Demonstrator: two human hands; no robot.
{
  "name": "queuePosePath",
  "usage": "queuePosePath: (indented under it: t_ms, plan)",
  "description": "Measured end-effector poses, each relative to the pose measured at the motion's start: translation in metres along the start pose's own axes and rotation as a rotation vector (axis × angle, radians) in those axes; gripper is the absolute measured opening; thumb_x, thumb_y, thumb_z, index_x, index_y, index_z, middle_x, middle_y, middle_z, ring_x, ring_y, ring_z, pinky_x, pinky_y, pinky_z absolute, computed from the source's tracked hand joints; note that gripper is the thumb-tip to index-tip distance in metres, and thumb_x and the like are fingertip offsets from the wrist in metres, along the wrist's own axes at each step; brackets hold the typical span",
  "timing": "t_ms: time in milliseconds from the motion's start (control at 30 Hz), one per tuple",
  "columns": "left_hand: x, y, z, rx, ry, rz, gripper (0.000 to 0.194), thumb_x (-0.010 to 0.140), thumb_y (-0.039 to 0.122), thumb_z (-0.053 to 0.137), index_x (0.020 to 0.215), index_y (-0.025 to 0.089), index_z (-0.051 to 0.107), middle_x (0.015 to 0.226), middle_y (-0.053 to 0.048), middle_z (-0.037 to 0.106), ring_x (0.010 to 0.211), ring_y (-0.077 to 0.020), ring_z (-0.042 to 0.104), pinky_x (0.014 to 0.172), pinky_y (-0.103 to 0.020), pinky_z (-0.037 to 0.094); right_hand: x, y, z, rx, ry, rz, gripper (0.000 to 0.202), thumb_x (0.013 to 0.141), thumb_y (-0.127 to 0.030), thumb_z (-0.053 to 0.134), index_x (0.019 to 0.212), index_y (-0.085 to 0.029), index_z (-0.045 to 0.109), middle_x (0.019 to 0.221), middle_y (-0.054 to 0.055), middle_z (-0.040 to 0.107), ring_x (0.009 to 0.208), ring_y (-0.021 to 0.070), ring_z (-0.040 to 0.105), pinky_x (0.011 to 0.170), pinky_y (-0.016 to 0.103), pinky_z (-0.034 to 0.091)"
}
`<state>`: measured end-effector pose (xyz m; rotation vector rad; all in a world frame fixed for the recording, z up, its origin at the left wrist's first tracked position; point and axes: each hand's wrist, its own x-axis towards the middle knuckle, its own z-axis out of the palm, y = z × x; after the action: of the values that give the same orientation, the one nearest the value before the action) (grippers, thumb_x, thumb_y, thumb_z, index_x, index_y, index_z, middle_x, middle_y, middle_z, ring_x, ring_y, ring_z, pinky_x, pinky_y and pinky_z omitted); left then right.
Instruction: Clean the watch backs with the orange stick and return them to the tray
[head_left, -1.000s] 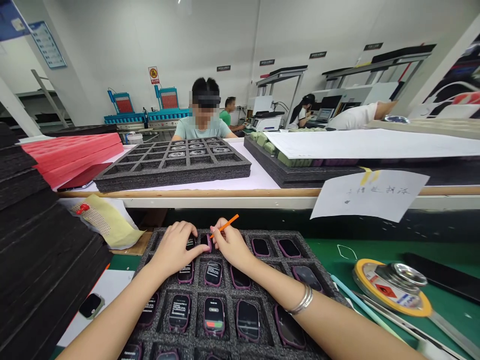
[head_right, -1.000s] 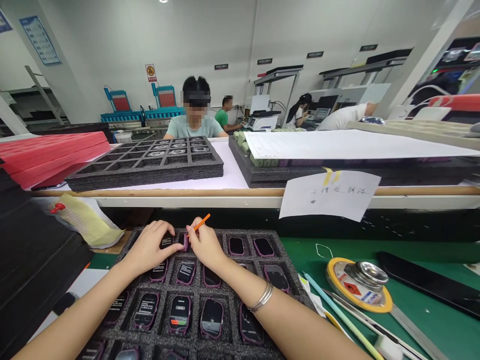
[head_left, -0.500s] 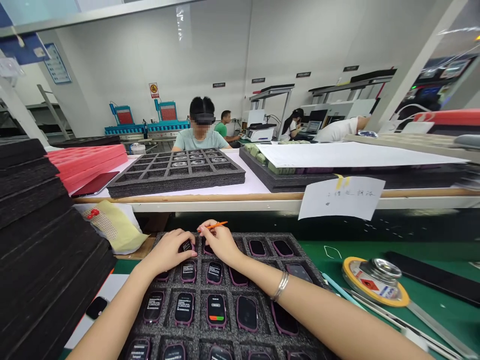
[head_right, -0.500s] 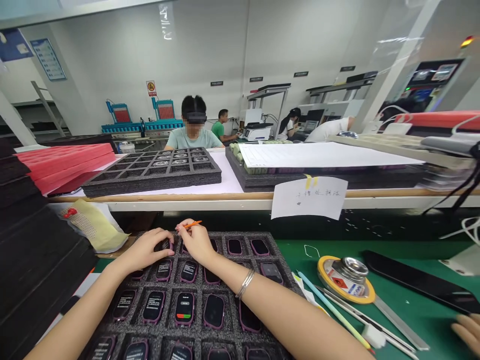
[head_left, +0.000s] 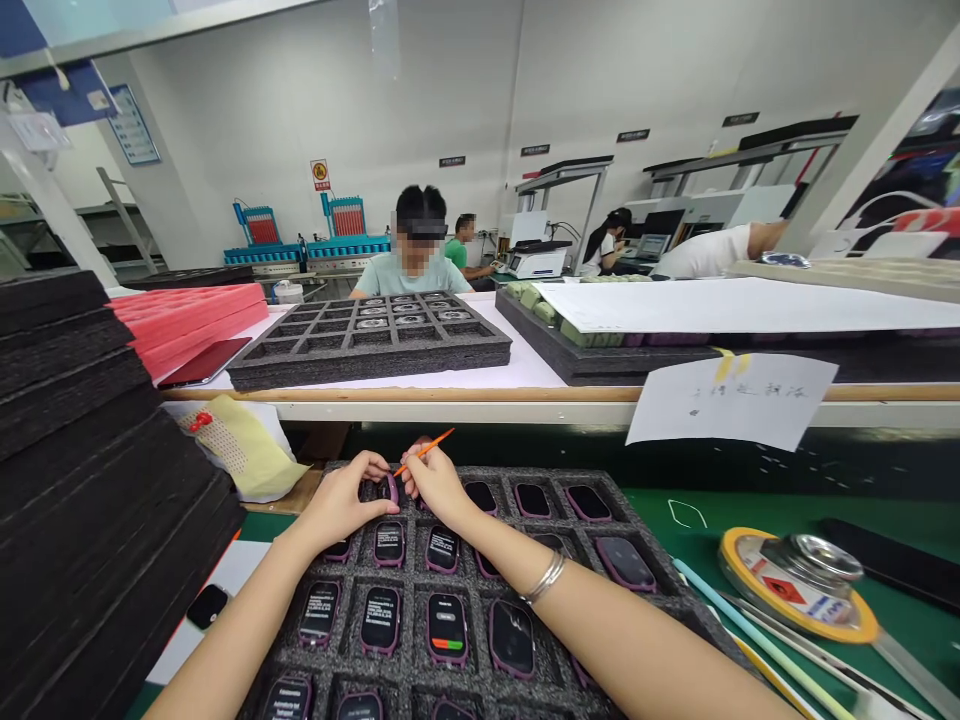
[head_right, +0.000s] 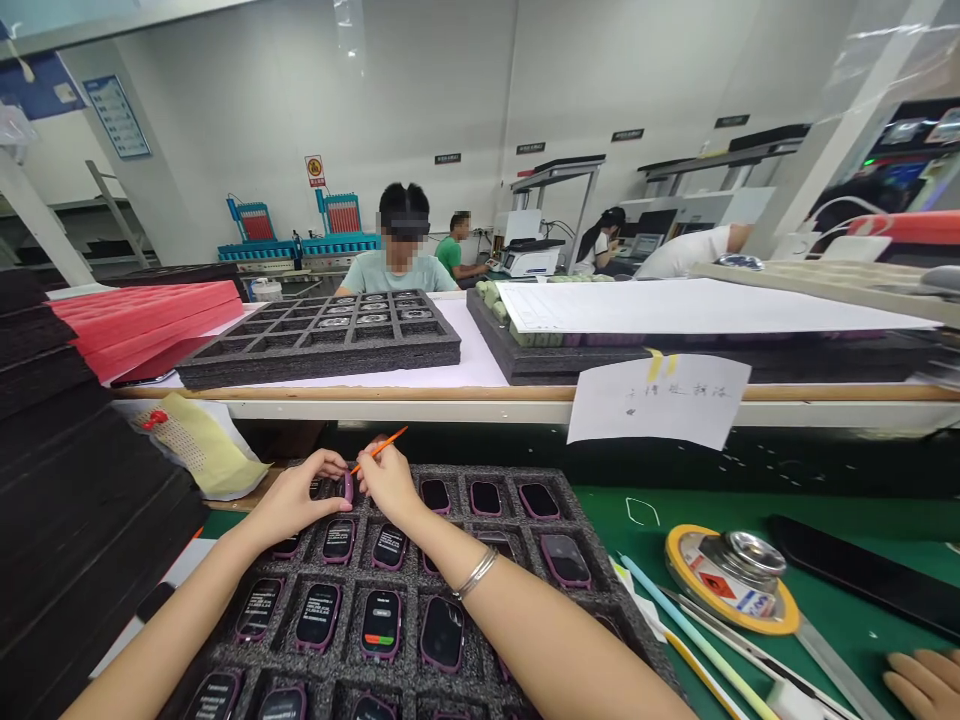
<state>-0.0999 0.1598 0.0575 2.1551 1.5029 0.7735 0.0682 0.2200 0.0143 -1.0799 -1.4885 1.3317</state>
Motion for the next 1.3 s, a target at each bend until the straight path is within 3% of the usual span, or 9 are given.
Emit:
queuePosePath:
  t_ms: [400, 833, 967, 1133, 1300]
  plan:
    - [0.000, 0.004, 0.001, -0.032, 0.013, -0.021, 0.041, 0.075, 0.028, 0.080, 0.109, 0.024, 0.056, 0.111, -0.003, 0.071, 0.106, -0.0232, 0.068, 0.098, -0.038, 0.052, -0.010, -0.008, -0.003, -0.155, -0.026, -0.133, 0.020, 0.099, -0.032, 0.062, 0.105, -0.013, 0.064, 0.093, 0.003, 0.067, 0.074, 0.0142, 0.066, 0.068, 0.030, 0.058]
    - [0.000, 0.003, 0.003, 0.039, 0.003, 0.026, 0.037, 0.081, 0.034, 0.072, 0.113, 0.024, 0.056, 0.114, -0.004, 0.071, 0.107, -0.0234, 0.067, 0.100, -0.040, 0.052, -0.010, -0.006, -0.002, -0.145, -0.019, -0.180, 0.020, 0.099, -0.033, 0.062, 0.105, -0.014, 0.064, 0.093, 0.003, 0.066, 0.075, 0.0143, 0.065, 0.068, 0.030, 0.057]
    - [0.001, 0.004, 0.000, 0.141, 0.047, 0.036, 0.030, 0.093, 0.044, 0.055, 0.114, 0.023, 0.059, 0.115, -0.005, 0.069, 0.108, -0.0230, 0.065, 0.099, -0.037, 0.052, -0.008, -0.008, 0.000, -0.127, -0.007, -0.157, 0.019, 0.099, -0.032, 0.062, 0.104, -0.014, 0.065, 0.094, 0.003, 0.067, 0.075, 0.0141, 0.066, 0.067, 0.030, 0.058]
    - [0.001, -0.006, -0.011, 0.395, 0.185, -0.100, 0.034, 0.093, 0.046, 0.043, 0.094, 0.019, 0.063, 0.097, -0.012, 0.068, 0.095, -0.0332, 0.062, 0.089, -0.048, 0.049, -0.004, -0.012, 0.002, -0.088, 0.002, -0.128, 0.021, 0.101, -0.034, 0.060, 0.106, -0.014, 0.065, 0.092, 0.003, 0.067, 0.072, 0.0135, 0.066, 0.066, 0.029, 0.058]
    - [-0.002, -0.010, -0.015, 0.574, 0.141, -0.159, 0.037, 0.090, 0.044, 0.042, 0.094, 0.021, 0.071, 0.090, -0.012, 0.070, 0.091, -0.0358, 0.063, 0.082, -0.046, 0.047, -0.005, -0.019, 0.002, -0.076, 0.001, -0.162, 0.020, 0.100, -0.033, 0.061, 0.099, -0.014, 0.066, 0.093, 0.003, 0.068, 0.072, 0.0131, 0.066, 0.067, 0.029, 0.058]
